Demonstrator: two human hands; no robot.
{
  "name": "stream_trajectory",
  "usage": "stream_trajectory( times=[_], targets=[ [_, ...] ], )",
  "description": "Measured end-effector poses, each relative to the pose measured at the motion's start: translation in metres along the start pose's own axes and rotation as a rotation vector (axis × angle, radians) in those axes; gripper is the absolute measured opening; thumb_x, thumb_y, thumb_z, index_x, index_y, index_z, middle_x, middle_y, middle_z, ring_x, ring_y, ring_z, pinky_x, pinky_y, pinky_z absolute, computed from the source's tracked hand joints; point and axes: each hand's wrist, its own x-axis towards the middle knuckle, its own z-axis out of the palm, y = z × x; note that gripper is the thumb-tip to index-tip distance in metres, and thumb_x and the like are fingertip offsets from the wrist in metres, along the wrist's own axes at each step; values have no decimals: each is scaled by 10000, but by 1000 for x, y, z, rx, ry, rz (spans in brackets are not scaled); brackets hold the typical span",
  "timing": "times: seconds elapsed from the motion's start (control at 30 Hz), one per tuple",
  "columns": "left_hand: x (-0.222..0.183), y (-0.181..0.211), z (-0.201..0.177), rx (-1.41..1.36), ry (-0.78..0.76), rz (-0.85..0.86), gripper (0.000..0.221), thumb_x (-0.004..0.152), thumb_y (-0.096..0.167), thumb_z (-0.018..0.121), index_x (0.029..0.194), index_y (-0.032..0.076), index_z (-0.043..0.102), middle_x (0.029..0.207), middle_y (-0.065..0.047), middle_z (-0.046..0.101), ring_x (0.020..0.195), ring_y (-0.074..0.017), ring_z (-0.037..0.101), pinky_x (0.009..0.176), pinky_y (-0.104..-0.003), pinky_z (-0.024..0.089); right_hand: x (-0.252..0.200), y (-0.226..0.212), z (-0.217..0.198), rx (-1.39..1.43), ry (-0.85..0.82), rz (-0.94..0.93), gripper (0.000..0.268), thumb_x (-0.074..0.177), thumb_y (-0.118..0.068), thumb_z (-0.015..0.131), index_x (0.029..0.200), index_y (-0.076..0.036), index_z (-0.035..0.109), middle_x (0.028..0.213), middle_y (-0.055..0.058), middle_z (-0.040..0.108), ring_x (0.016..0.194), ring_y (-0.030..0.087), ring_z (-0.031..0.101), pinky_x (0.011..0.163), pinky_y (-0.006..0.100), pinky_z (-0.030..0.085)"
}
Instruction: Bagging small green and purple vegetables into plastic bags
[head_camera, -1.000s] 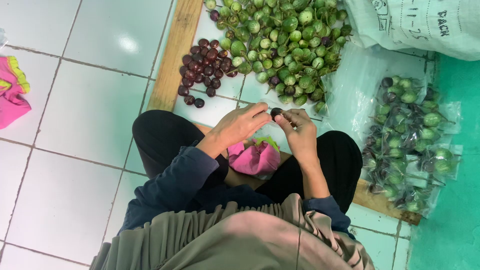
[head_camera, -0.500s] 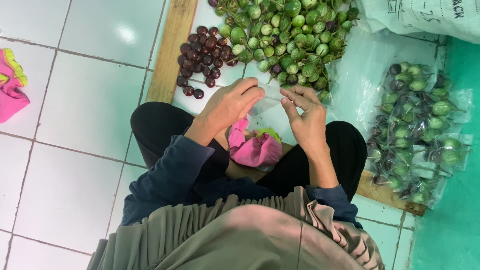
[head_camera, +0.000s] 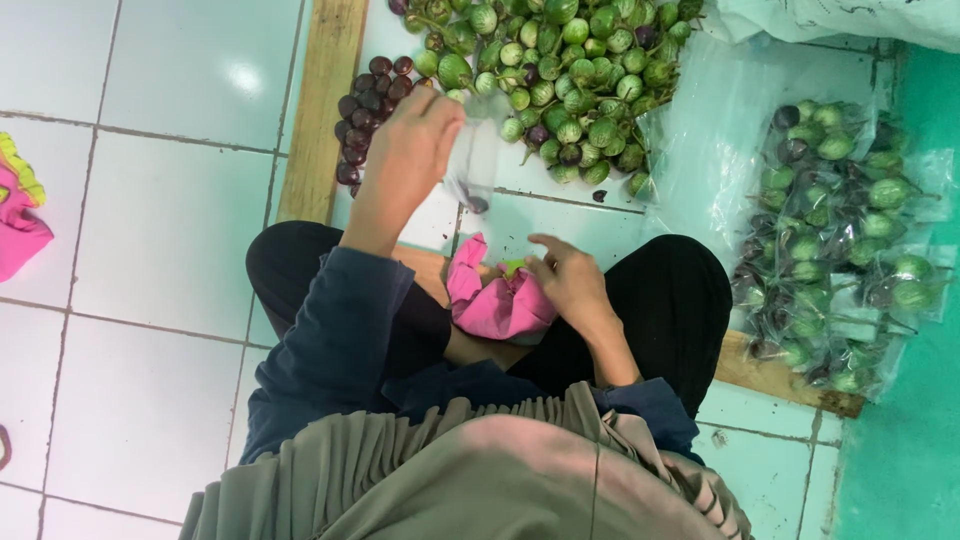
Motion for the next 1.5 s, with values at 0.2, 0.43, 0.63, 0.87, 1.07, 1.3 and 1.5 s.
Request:
stream_trajectory(
  times=[0.2, 0.43, 0.63, 0.87, 1.07, 1.3, 1.5],
  targets=[
    [33, -18, 25, 140, 52, -105, 393, 1032, 49, 702, 1385, 69, 532, 1544, -164, 305, 1172, -469, 595, 790, -518, 627, 5, -9, 5, -352, -442, 246, 419, 962, -337, 596, 1365, -224, 571, 1229, 138, 706, 1147, 373, 658, 916, 475, 503],
    [49, 27, 107, 43, -44, -66, 282, 993, 70, 677, 1273, 86, 650, 1532, -178, 407, 1305, -452, 567, 1019, -556, 592, 27, 29, 21, -143, -298, 137, 294, 945, -298, 544, 1147, -281, 757, 1173, 65, 757, 1153, 350, 653, 937, 457, 486],
    [55, 36, 232, 144, -104, 66, 211, 994, 247, 684, 1194, 182, 670, 1238, -66, 622, 1189, -318, 618, 906, -490, 564, 29, 22, 12, -75, -221, 55, 358, 986, -293, 626, 1334, -268, 704, 1130, 147, 746, 1126, 403, 697, 959, 600, 533],
    [85, 67, 283, 325, -248, -9, 503, 954, 387, 723, 1339, 179, 475, 1149, -60, 633, 1116, -272, 623, 911, -445, 529, 50, 38, 46, -176, -369, 276, 451, 874, -375, 719, 1253, -133, 684, 1140, 138, 734, 1143, 405, 690, 955, 616, 551],
    [87, 62, 299, 316, -307, -44, 551, 954, 289, 741, 1367, 182, 392, 1169, -89, 599, 1147, -293, 608, 948, -453, 538, 58, 52, 54, -131, -398, 282, 343, 892, -361, 661, 1120, -126, 765, 1036, 153, 767, 1074, 425, 713, 919, 612, 572],
    [54, 101, 165, -701, -169, -349, 434, 1025, 154, 629, 1418, 173, 448, 1285, -307, 609, 1195, -519, 613, 944, -618, 549, 48, 48, 33, -73, -361, 177, 367, 1022, -380, 543, 1146, -145, 796, 1085, 200, 771, 1138, 434, 698, 970, 598, 529],
    [-26, 17, 135, -1450, -102, -905, 550, 919, 200, 713, 1415, 52, 529, 1103, -210, 676, 981, -272, 726, 771, -282, 614, 48, 64, 40, 203, 13, -7, 202, 988, -191, 633, 1053, -105, 805, 1010, 223, 767, 1051, 498, 672, 900, 617, 557]
  ],
)
